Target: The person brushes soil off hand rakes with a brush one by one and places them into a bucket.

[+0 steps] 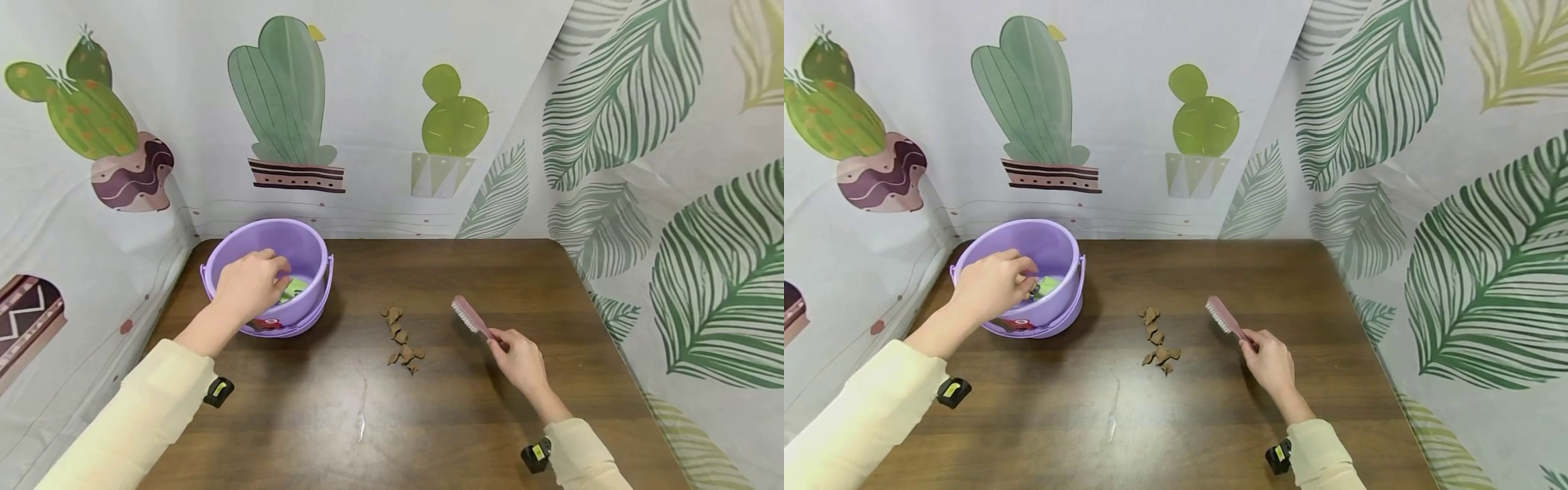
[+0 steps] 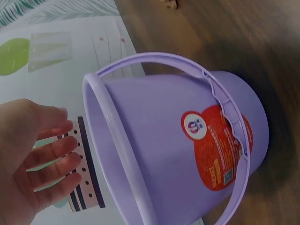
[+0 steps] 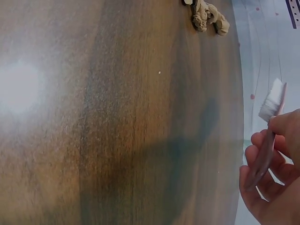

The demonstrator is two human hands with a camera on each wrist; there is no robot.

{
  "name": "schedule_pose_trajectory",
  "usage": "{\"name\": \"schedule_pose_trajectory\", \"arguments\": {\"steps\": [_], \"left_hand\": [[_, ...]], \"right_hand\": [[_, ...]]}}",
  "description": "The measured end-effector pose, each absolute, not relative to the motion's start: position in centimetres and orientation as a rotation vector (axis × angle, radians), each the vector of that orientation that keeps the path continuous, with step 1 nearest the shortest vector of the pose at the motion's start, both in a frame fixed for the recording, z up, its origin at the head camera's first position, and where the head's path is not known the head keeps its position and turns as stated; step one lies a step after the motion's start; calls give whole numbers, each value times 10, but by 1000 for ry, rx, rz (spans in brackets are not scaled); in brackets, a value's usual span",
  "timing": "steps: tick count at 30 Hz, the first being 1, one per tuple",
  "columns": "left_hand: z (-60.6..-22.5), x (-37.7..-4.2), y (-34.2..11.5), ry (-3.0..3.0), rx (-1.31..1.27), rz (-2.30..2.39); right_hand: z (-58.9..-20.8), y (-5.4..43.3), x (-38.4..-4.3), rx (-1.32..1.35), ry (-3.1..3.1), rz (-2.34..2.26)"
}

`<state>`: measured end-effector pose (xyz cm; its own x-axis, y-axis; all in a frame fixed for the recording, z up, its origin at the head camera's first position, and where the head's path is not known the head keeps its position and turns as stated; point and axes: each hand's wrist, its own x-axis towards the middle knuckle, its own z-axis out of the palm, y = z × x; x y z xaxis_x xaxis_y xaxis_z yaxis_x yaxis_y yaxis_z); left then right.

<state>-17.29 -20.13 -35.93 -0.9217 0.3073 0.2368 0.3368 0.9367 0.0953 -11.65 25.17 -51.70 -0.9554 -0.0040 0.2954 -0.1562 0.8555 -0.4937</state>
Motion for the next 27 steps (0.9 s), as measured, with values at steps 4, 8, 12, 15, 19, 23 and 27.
{"name": "schedule_pose_trajectory", "arguments": {"steps": [4,8,12,15,19,23,27], "left_hand": [[-360,-169,-195,-2855,-503,-189],[-361,-166,-190,-2835,-525,-170],[-364,-165,-187,-2783,-542,-143],[-368,-164,-185,-2728,-552,-132],[-373,-162,-185,-2686,-560,-143],[-376,-160,-184,-2683,-550,-160],[-378,-159,-184,-2677,-543,-156]], "right_hand": [[-518,252,-118,81,-2748,818],[-517,253,-120,40,-2757,877],[-516,252,-122,-61,-2816,959],[-515,252,-123,-170,-2867,1013],[-514,250,-124,-307,-2884,1106],[-514,248,-125,-404,-2859,1227],[-515,245,-126,-501,-2856,1296]]}}
